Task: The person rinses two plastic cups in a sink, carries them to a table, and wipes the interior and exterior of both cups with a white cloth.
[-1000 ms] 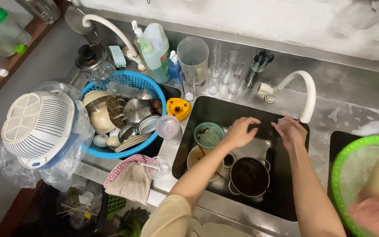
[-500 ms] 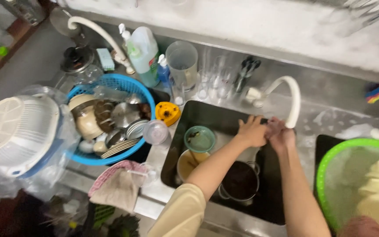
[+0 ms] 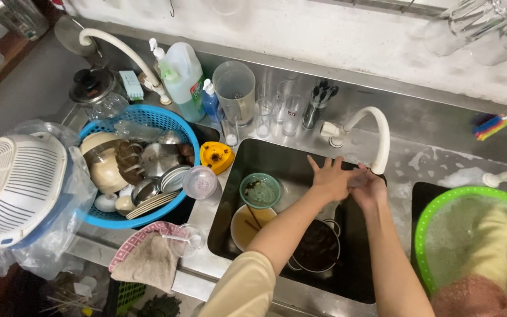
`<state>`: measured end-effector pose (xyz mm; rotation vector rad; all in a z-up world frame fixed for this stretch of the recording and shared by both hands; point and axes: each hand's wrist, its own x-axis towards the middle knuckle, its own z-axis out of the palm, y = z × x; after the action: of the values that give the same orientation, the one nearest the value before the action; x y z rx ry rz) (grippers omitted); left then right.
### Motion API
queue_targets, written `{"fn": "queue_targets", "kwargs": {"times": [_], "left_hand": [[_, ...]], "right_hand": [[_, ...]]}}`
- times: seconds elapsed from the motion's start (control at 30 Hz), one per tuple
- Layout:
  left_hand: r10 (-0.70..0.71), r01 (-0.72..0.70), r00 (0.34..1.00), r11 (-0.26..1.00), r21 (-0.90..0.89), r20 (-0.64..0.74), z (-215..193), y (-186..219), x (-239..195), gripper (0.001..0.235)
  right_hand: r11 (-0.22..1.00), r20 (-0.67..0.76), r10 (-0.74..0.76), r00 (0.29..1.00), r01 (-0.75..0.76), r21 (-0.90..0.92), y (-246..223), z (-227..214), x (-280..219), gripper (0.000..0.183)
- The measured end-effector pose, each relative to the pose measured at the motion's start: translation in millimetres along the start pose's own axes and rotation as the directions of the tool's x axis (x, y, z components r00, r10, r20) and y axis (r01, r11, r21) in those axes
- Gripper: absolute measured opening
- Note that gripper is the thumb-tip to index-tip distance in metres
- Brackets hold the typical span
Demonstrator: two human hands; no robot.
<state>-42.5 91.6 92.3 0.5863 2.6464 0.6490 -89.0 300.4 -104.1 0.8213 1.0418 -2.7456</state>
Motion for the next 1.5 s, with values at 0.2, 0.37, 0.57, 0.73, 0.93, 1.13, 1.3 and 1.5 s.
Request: {"fn": "queue_targets", "kwargs": {"times": [0.2, 0.37, 0.57, 0.73, 0.93, 1.13, 1.3, 1.5], "left_hand": [[-0.056, 0.041, 0.990, 0.992, -0.118, -0.127, 43, -22, 37, 0.030], [-0.203, 0.093, 0.971, 0.811, -0.577, -0.129, 86, -34, 80, 0.030], [-0.244, 0.153, 0.969, 0.475, -0.866, 0.038, 79, -32, 69, 0.045], [-0.327, 0.188, 0.945, 0.584, -0.790, -0.018, 82, -51, 69, 0.048], [-0.272, 0.207, 0.961, 0.556, -0.805, 0.059, 29, -46, -2, 0.047], [-0.254, 0.217, 0.966, 0.669, -0.711, 0.056, 22, -65, -18, 0.045], [-0.227, 0.201, 0.972, 0.693, -0.693, 0.055, 8, -72, -35, 0.043], [-0.246, 0.275, 0.957, 0.619, -0.735, 0.151, 31, -98, -10, 0.043]], "right_hand": [[0.994, -0.018, 0.081, 0.997, -0.079, 0.070, -8, -2, 33, 0.045], [0.996, -0.016, 0.084, 0.996, -0.083, 0.041, -17, 42, -27, 0.046], [0.991, -0.058, 0.052, 0.997, -0.059, -0.119, -26, 50, -34, 0.051], [0.976, -0.229, 0.064, 0.971, -0.109, -0.189, -34, 16, 7, 0.033], [0.911, -0.262, -0.204, 0.943, 0.085, -0.404, 1, 7, 17, 0.037], [0.427, 0.095, -0.683, 0.724, 0.502, -0.752, 22, 12, -8, 0.051], [0.216, 0.264, -0.811, 0.522, 0.687, -0.694, 31, 53, -61, 0.050], [0.122, 0.367, -0.733, 0.573, 0.642, -0.757, 16, 58, -80, 0.030]]}}
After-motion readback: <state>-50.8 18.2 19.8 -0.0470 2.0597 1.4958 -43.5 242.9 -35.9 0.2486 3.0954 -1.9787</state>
